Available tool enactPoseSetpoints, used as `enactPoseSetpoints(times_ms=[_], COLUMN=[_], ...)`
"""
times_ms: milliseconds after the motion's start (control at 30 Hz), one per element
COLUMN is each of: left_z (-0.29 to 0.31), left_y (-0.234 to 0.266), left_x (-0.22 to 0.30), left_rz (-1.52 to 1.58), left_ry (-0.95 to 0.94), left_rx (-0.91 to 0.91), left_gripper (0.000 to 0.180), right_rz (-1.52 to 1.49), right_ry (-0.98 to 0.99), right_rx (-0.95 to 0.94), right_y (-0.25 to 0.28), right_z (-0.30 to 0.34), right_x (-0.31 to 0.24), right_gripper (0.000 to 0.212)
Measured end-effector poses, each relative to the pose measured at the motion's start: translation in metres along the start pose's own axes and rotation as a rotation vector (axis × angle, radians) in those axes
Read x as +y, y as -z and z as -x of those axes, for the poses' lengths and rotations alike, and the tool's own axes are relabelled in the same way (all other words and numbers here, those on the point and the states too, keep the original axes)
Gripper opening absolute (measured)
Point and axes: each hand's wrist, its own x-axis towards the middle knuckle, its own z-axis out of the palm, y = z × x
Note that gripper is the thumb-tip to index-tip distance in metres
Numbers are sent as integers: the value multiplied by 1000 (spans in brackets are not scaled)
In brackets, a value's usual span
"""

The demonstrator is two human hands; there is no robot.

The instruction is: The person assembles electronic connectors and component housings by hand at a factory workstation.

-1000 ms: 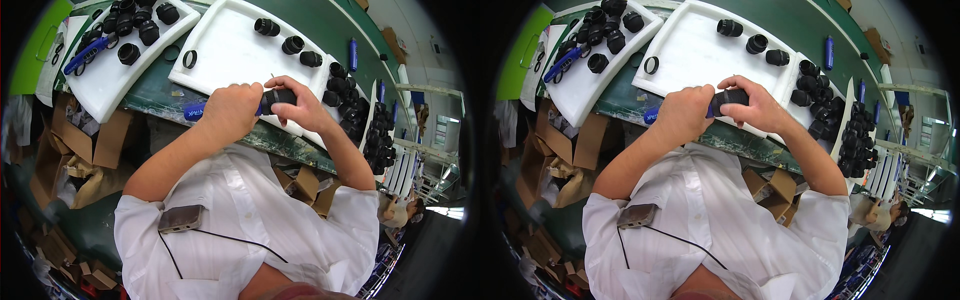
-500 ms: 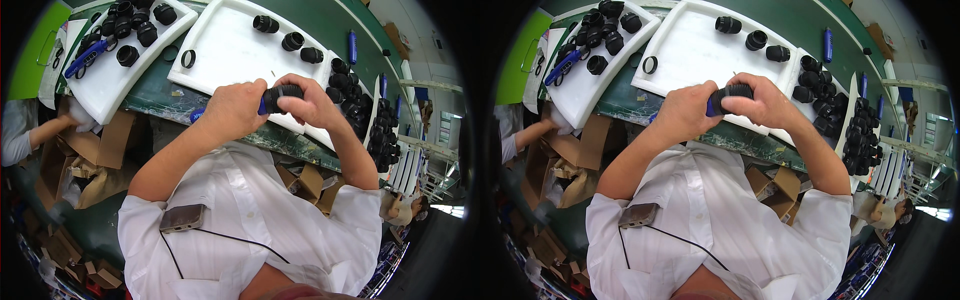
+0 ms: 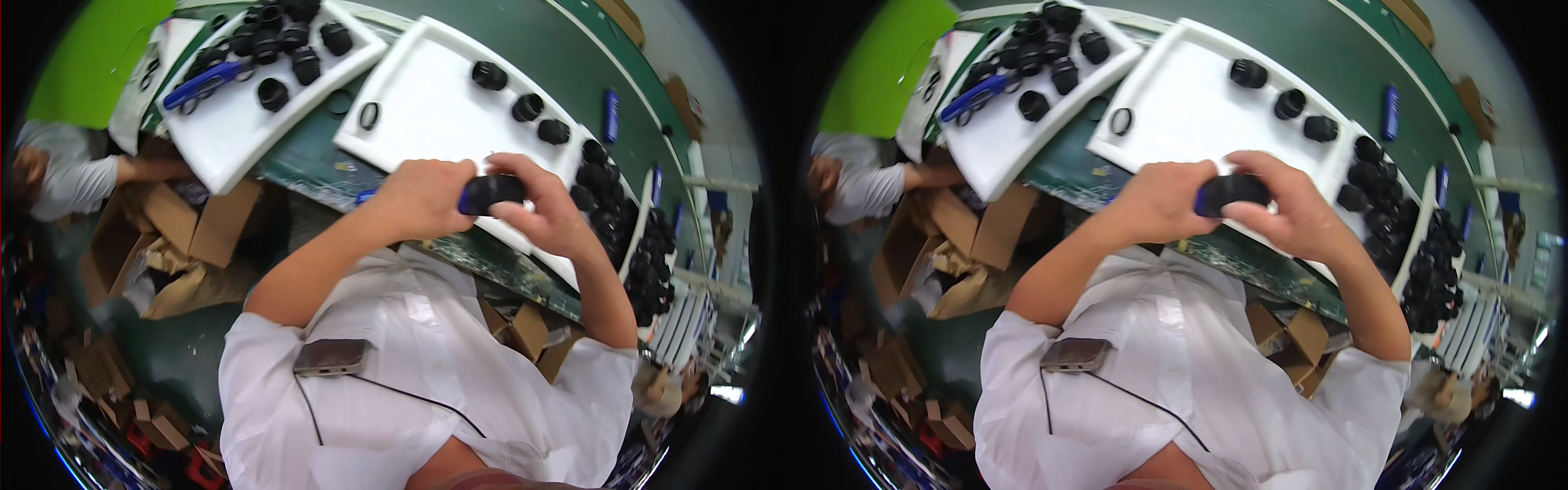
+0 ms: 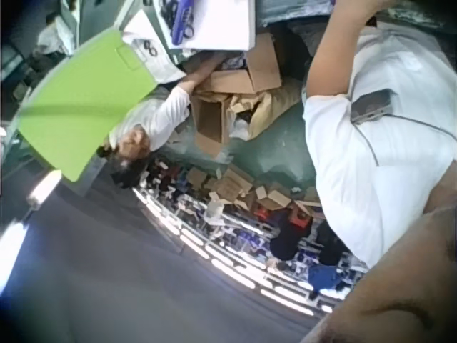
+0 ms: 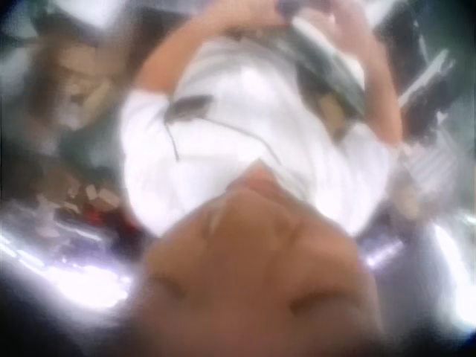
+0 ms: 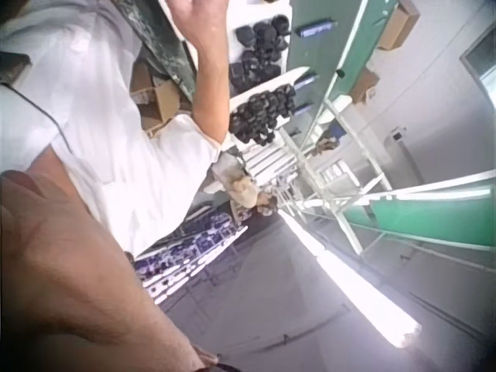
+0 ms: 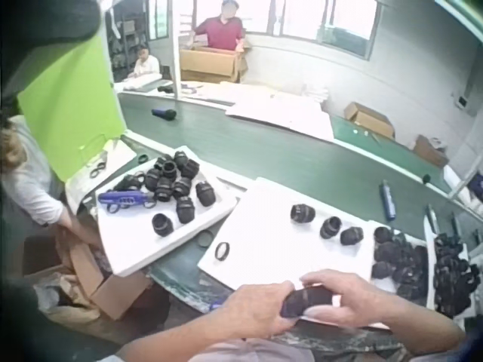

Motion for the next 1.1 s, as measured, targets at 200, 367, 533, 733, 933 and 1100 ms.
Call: enactPoseSetpoints(times_ms=[200,367,533,733,933,1100], left_z=[1,-2,-3,-2,-11,-12], left_y=[-6,3,-5,3,-1,14], left_x=[-4,-8,0,-6,-2,3], left_rz=[-276,-121,-223,-34,-428,-242], left_ry=[-81,-86,-91,-184,-172,-133], left_rx=[151,98,70,-8,72,13], left_gripper=[38,36,37,35,38,30], right_rz=[-382,191,-118,505,-418,482], right_ry=[-656,253,-318,370,-622,344], right_rx=[-115,161,-58,60,-204,91], right_y=[-3,-10,0,-10,-2,-11], right_z=[-14,-2,-8,8,-7,2], right_x=[-2,12,4,4,13,20], right_gripper=[40,52,46,38,44,43])
